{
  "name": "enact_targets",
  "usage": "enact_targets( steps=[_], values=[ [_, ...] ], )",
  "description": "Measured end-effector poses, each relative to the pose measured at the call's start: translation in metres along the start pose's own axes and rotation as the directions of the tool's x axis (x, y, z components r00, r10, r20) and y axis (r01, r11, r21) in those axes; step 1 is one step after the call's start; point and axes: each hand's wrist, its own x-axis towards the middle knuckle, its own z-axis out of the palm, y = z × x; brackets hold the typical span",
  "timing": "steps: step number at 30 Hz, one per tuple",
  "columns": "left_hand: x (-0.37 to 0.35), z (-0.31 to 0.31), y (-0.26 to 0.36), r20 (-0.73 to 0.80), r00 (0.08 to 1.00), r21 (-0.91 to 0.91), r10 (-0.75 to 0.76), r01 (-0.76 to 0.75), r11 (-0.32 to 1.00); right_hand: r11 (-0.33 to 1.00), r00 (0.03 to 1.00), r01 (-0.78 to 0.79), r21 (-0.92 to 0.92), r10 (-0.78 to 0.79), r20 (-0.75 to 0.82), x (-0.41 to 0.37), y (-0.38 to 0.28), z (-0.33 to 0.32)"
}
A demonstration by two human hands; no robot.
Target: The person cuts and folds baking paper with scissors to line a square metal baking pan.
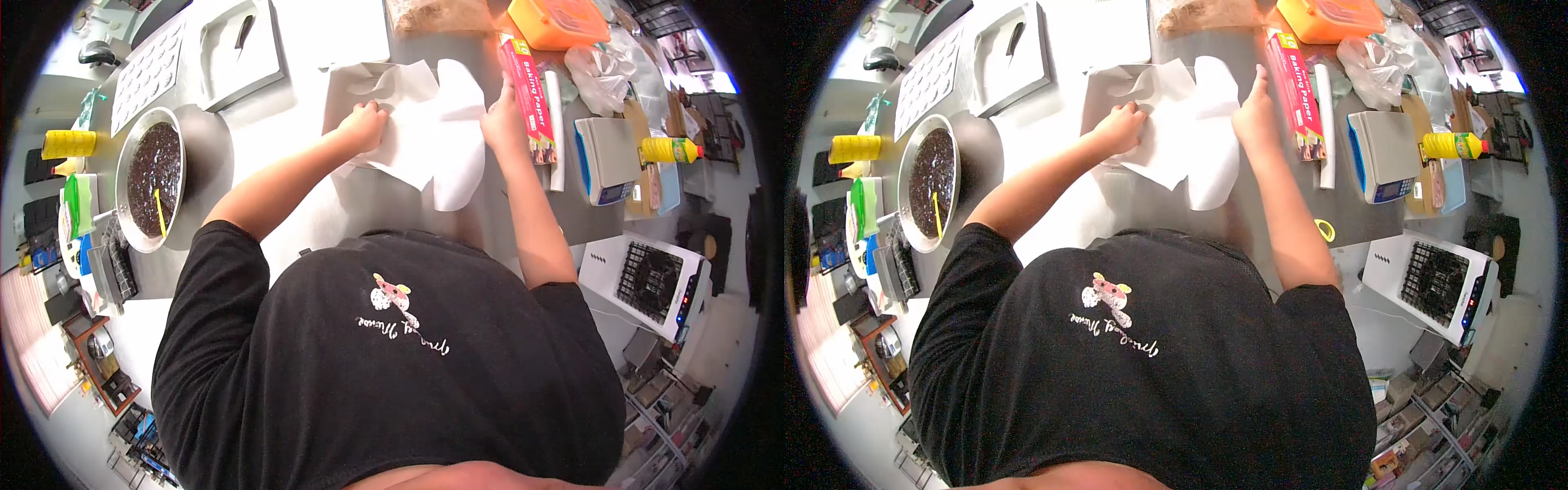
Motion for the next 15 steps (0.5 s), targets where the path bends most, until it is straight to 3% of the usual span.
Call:
enact_targets(
  steps=[4, 6, 10, 12, 13, 15],
  values=[
    [0.000, 0.006, -0.003, -0.024, 0.999, 0.001, 0.030, -0.030, 1.000, 0.995, 0.993, -0.058, 0.085, 0.048, 0.112, -0.005, 0.007, -0.002],
    [0.004, 0.011, -0.007, -0.016, 0.998, 0.045, 0.067, -0.067, 0.997, 0.998, 0.999, -0.045, 0.051, 0.046, -0.016, -0.012, 0.014, 0.009],
    [-0.008, -0.009, 0.002, 0.042, 0.992, 0.139, 0.123, -0.128, 0.982, 0.997, 0.997, 0.001, -0.080, -0.007, -0.073, -0.004, 0.041, 0.034],
    [-0.005, 0.002, -0.001, -0.041, 0.994, 0.069, 0.105, -0.102, 0.992, 0.978, 0.967, -0.169, 0.120, 0.141, 0.213, -0.001, 0.019, 0.016],
    [-0.005, 0.002, -0.001, -0.043, 0.994, 0.069, 0.104, -0.101, 0.992, 0.978, 0.967, -0.168, 0.121, 0.139, 0.213, 0.000, 0.009, 0.013],
    [-0.005, -0.001, 0.001, -0.048, 0.982, 0.075, 0.184, -0.180, 0.981, 0.983, 0.982, -0.179, 0.036, 0.176, 0.069, 0.000, -0.007, 0.012]
  ],
)
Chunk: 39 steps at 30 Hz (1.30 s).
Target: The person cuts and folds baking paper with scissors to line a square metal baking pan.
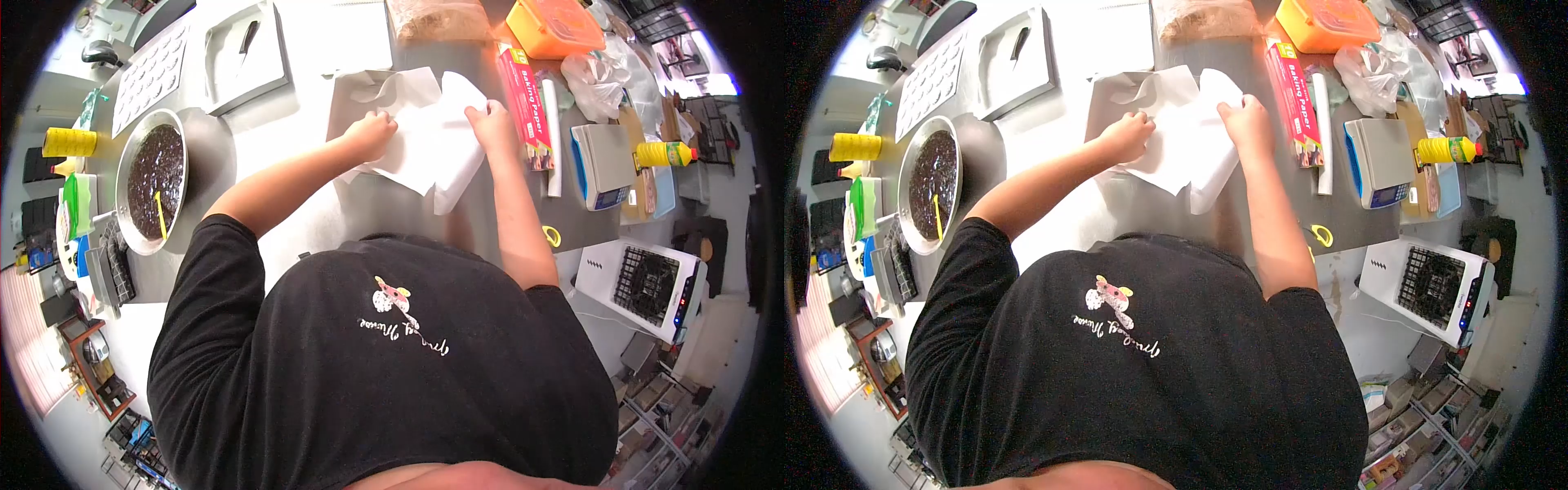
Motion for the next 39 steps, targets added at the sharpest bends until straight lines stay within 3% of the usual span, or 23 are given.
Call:
enact_targets(
  steps=[10, 13, 14, 16, 21, 24, 30, 36, 39],
  values=[
    [0.005, -0.028, 0.007, -0.006, 1.000, -0.022, -0.011, 0.011, 1.000, 0.974, 0.971, 0.192, -0.124, -0.206, -0.118, 0.011, -0.024, 0.006],
    [0.016, -0.048, 0.018, -0.221, 0.969, -0.390, -0.113, 0.019, 0.921, 0.964, 0.969, 0.225, -0.141, -0.237, -0.074, 0.009, -0.030, 0.003],
    [0.020, -0.048, 0.023, -0.220, 0.968, -0.393, -0.119, 0.023, 0.919, 0.962, 0.963, 0.238, -0.136, -0.252, -0.094, 0.009, -0.031, 0.005],
    [0.031, -0.050, 0.034, -0.157, 0.960, -0.714, -0.234, 0.053, 0.698, 0.959, 0.957, 0.252, -0.130, -0.267, -0.115, 0.010, -0.033, 0.007],
    [0.044, -0.031, 0.049, -0.178, 0.945, -0.751, -0.274, 0.049, 0.658, 0.981, 0.985, 0.171, -0.088, -0.173, -0.008, 0.017, -0.034, 0.008],
    [0.048, -0.025, 0.051, -0.191, 0.935, -0.777, -0.298, 0.042, 0.629, 0.979, 0.979, 0.203, -0.034, -0.203, 0.025, 0.018, -0.033, 0.006],
    [0.045, -0.030, 0.053, -0.179, 0.909, -0.772, -0.376, 0.107, 0.627, 0.986, 0.990, 0.117, -0.119, -0.106, 0.097, 0.014, -0.024, -0.003],
    [0.044, -0.023, 0.050, -0.135, 0.930, -0.775, -0.343, 0.116, 0.621, 0.990, 0.990, 0.141, -0.031, -0.140, 0.017, 0.005, -0.024, -0.002],
    [0.044, -0.015, 0.047, -0.189, 0.933, -0.739, -0.306, 0.070, 0.671, 0.986, 0.986, 0.165, 0.040, -0.164, -0.018, 0.007, -0.021, 0.002]
  ],
)
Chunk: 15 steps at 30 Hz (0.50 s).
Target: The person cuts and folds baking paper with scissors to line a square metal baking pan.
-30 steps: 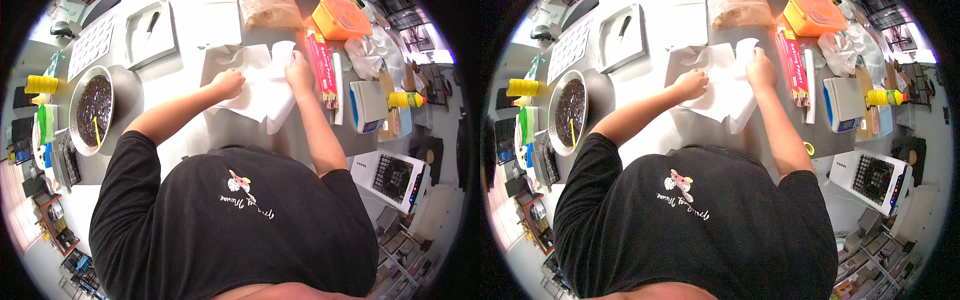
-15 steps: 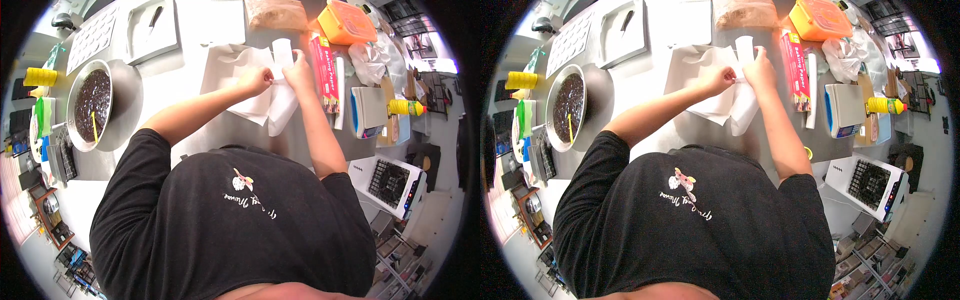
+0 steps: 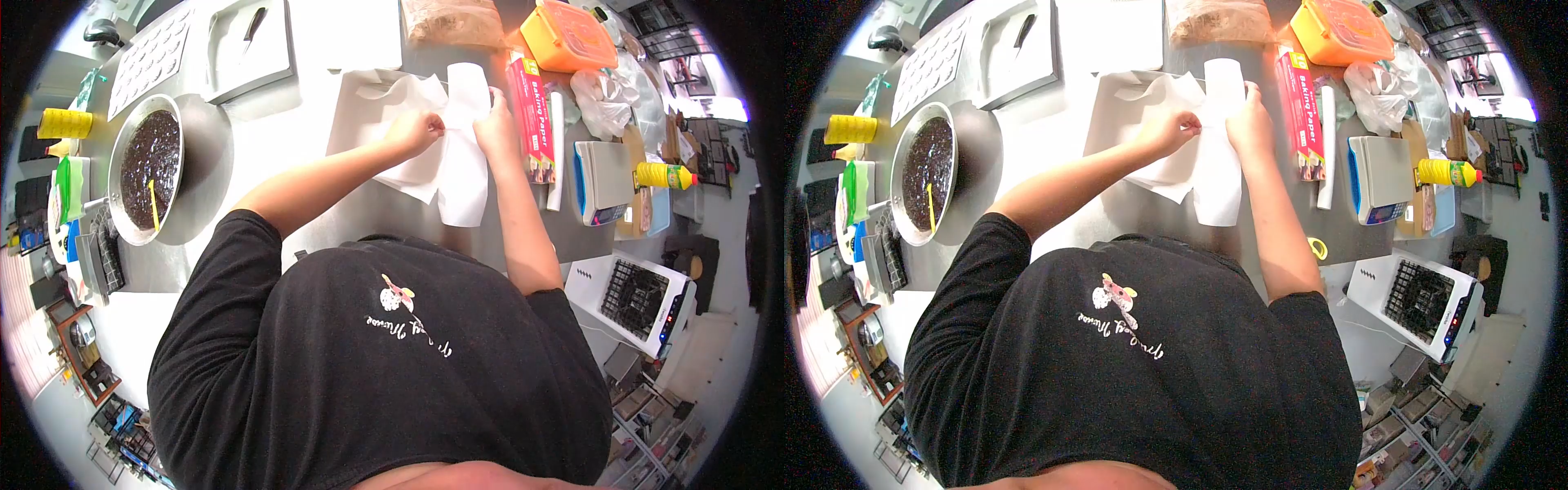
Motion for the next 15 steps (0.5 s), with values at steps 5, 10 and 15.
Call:
enact_targets(
  steps=[5, 10, 15],
  values=[
    [-0.013, -0.004, 0.009, -0.026, 1.000, 0.012, 0.014, -0.013, 1.000, 0.998, 0.999, -0.022, -0.054, 0.024, 0.035, -0.003, -0.004, -0.003],
    [-0.012, 0.000, 0.006, -0.037, 0.999, 0.023, 0.008, -0.007, 1.000, 0.997, 0.998, -0.014, -0.076, 0.019, 0.067, 0.000, -0.003, -0.001],
    [-0.002, -0.009, -0.004, -0.227, 0.961, 0.276, 0.160, -0.094, 0.956, 0.999, 0.993, -0.012, -0.046, 0.017, 0.118, 0.016, -0.011, -0.002]
  ],
)
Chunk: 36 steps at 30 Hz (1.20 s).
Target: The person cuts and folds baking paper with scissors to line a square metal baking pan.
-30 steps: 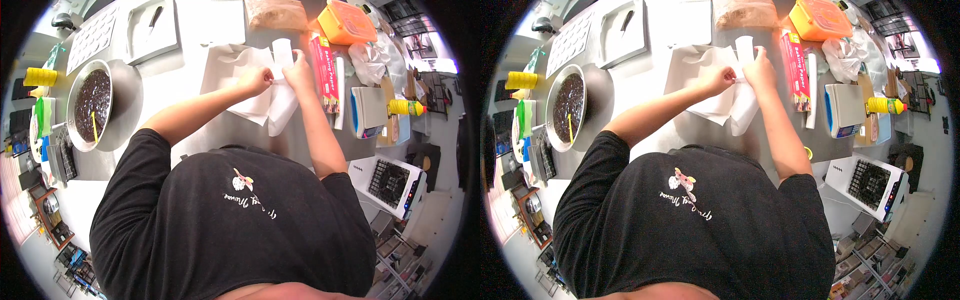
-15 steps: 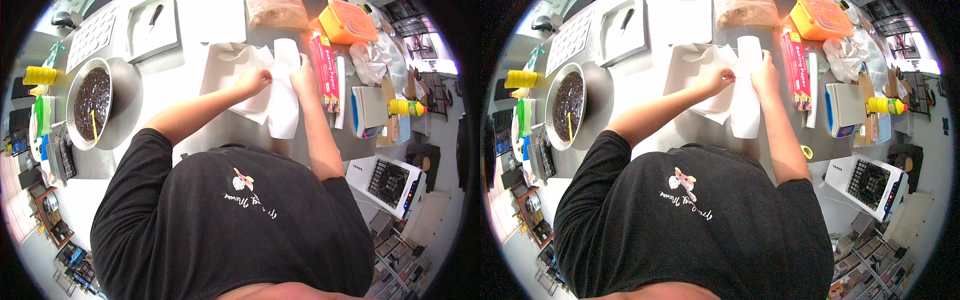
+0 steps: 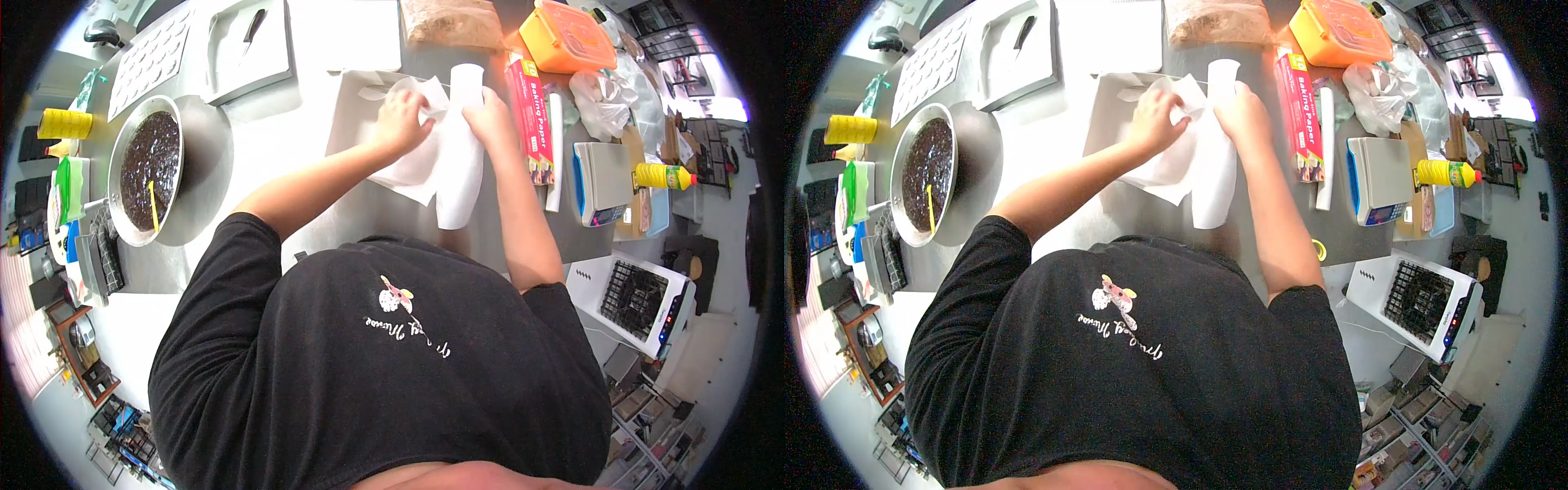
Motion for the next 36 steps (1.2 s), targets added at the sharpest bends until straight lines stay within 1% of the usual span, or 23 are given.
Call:
enact_targets(
  steps=[1, 2, 3, 4, 6, 7, 8, 10, 11, 13, 14, 15, 16, 17, 18, 19, 21, 22, 24, 28, 30, 34, 36],
  values=[
    [0.004, 0.000, -0.003, -0.133, 0.987, 0.020, -0.090, 0.093, 0.995, 1.000, 1.000, 0.001, 0.000, -0.001, -0.001, 0.004, -0.002, 0.000],
    [0.009, -0.001, -0.007, -0.265, 0.949, 0.028, -0.174, 0.188, 0.982, 0.999, 1.000, 0.004, -0.032, -0.004, 0.001, 0.009, -0.004, -0.001],
    [0.014, -0.003, -0.011, -0.234, 0.954, 0.057, -0.188, 0.206, 0.977, 0.998, 1.000, 0.007, -0.066, -0.007, 0.002, 0.013, -0.006, -0.001],
    [0.016, -0.009, -0.010, -0.236, 0.954, 0.057, -0.188, 0.206, 0.977, 0.998, 1.000, 0.008, -0.065, -0.008, 0.002, 0.016, -0.009, -0.001],
    [0.024, -0.022, -0.007, -0.122, 0.982, 0.189, -0.143, 0.165, 0.968, 0.992, 1.000, -0.021, -0.128, 0.019, -0.016, 0.022, -0.014, -0.004],
    [0.027, -0.024, -0.010, -0.104, 0.988, 0.178, -0.115, 0.132, 0.975, 0.991, 1.000, -0.017, -0.129, 0.015, -0.018, 0.023, -0.017, -0.004],
    [0.030, -0.025, -0.012, -0.108, 0.988, 0.178, -0.115, 0.133, 0.975, 0.993, 0.999, -0.009, -0.120, 0.003, -0.050, 0.023, -0.019, -0.004],
    [0.033, -0.027, -0.017, -0.087, 0.996, 0.213, -0.014, 0.032, 0.976, 0.994, 0.997, 0.000, -0.112, -0.010, -0.081, 0.026, -0.020, -0.003],
    [0.033, -0.027, -0.019, -0.088, 0.996, 0.212, -0.015, 0.033, 0.977, 0.989, 0.996, 0.006, -0.146, -0.019, -0.092, 0.029, -0.019, -0.002],
    [0.032, -0.028, -0.021, -0.123, 0.983, 0.205, 0.138, -0.111, 0.972, 0.983, 0.995, 0.010, -0.182, -0.029, -0.100, 0.031, -0.017, 0.001],
    [0.032, -0.030, -0.020, -0.122, 0.983, 0.205, 0.137, -0.110, 0.973, 0.978, 0.989, 0.093, -0.185, -0.112, -0.096, 0.031, -0.016, 0.002],
    [0.032, -0.032, -0.020, -0.063, 0.983, 0.200, 0.173, -0.157, 0.967, 0.967, 0.977, 0.176, -0.187, -0.195, -0.092, 0.031, -0.015, 0.004],
    [0.031, -0.034, -0.020, -0.004, 0.978, 0.193, 0.209, -0.204, 0.960, 0.967, 0.977, 0.176, -0.186, -0.195, -0.089, 0.030, -0.016, 0.004],
    [0.030, -0.034, -0.020, -0.003, 0.978, 0.193, 0.207, -0.202, 0.960, 0.950, 0.967, 0.249, -0.187, -0.256, -0.013, 0.029, -0.018, 0.003],
    [0.030, -0.034, -0.019, -0.029, 0.965, 0.202, 0.261, -0.250, 0.947, 0.929, 0.947, 0.321, -0.183, -0.315, 0.062, 0.028, -0.019, 0.002],
    [0.030, -0.033, -0.018, -0.054, 0.948, 0.211, 0.315, -0.298, 0.931, 0.929, 0.947, 0.321, -0.183, -0.315, 0.063, 0.029, -0.019, 0.004],
    [0.029, -0.032, -0.016, -0.044, 0.946, 0.224, 0.320, -0.303, 0.926, 0.899, 0.919, 0.390, -0.202, -0.367, 0.141, 0.032, -0.017, 0.010],
    [0.029, -0.031, -0.017, -0.033, 0.945, 0.236, 0.327, -0.310, 0.921, 0.898, 0.919, 0.391, -0.202, -0.368, 0.142, 0.032, -0.020, 0.009],
    [0.029, -0.029, -0.018, -0.039, 0.939, 0.250, 0.342, -0.323, 0.913, 0.900, 0.920, 0.372, -0.228, -0.325, 0.219, 0.031, -0.024, 0.006],
    [0.027, -0.029, -0.018, -0.026, 0.924, 0.244, 0.381, -0.364, 0.899, 0.880, 0.911, 0.399, -0.256, -0.347, 0.224, 0.048, -0.013, 0.010],
    [0.027, -0.029, -0.016, -0.027, 0.925, 0.260, 0.380, -0.360, 0.896, 0.900, 0.883, 0.383, -0.207, -0.291, 0.370, 0.052, -0.014, 0.007],
    [0.027, -0.030, -0.016, -0.035, 0.930, 0.269, 0.366, -0.344, 0.900, 0.884, 0.865, 0.421, -0.204, -0.324, 0.382, 0.055, -0.014, 0.008],
    [0.027, -0.029, -0.017, -0.057, 0.930, 0.254, 0.362, -0.337, 0.906, 0.846, 0.783, 0.460, -0.270, -0.244, 0.572, 0.050, -0.026, 0.000]
  ],
)
